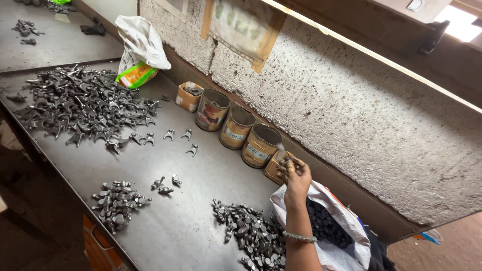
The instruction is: The person sorts small metal parts on a metal table, picking them up one by one and placing them into a white sack. The person uses both hands to handle the parts and occasionally adjusts the sack.
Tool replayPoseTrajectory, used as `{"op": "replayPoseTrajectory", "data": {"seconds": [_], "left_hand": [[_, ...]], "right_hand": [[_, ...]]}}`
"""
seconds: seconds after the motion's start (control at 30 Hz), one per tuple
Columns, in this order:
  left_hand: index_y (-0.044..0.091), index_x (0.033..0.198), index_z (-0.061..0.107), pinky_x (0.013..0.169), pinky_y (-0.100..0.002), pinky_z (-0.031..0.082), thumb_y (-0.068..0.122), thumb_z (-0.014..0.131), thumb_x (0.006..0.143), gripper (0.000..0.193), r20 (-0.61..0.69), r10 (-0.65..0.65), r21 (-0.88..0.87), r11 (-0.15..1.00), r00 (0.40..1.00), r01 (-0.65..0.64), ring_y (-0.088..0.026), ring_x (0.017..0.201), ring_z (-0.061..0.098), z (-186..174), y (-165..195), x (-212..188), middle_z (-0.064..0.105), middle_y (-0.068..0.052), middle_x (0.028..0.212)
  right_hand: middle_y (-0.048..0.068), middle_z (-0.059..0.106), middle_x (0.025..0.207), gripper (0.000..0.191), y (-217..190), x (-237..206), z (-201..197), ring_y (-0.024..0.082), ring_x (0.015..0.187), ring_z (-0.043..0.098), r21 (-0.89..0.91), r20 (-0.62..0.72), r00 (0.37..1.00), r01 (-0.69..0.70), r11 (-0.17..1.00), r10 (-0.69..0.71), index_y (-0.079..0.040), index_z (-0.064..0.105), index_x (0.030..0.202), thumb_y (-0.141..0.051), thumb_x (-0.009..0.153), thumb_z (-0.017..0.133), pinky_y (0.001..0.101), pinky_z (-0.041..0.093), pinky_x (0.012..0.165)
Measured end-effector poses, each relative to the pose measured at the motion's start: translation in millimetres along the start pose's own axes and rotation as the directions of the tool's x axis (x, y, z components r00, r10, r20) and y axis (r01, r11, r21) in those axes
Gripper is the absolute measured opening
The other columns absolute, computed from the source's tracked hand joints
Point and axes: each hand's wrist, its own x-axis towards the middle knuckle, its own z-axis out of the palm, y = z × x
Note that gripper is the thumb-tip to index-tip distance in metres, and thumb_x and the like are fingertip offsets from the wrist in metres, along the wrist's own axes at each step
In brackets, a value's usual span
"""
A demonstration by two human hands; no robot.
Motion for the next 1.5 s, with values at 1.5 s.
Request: {"op": "replayPoseTrajectory", "data": {"seconds": [1.5], "left_hand": [[-0.005, 0.155, 0.013, 0.075, -0.052, 0.056, 0.027, 0.093, 0.068, 0.123, 0.285, 0.010, 0.833, 0.492, 0.958, -0.253, -0.045, 0.083, 0.069, 72, -94, 34, 0.071, -0.025, 0.083]], "right_hand": [[0.010, 0.065, 0.103, 0.052, 72, -339, -241, 0.035, 0.102, 0.055, -0.978, 0.147, 0.981, 0.124, 0.170, 0.128, -0.010, 0.074, 0.112, -0.012, 0.062, 0.085, 0.0449, 0.046, 0.088]]}}
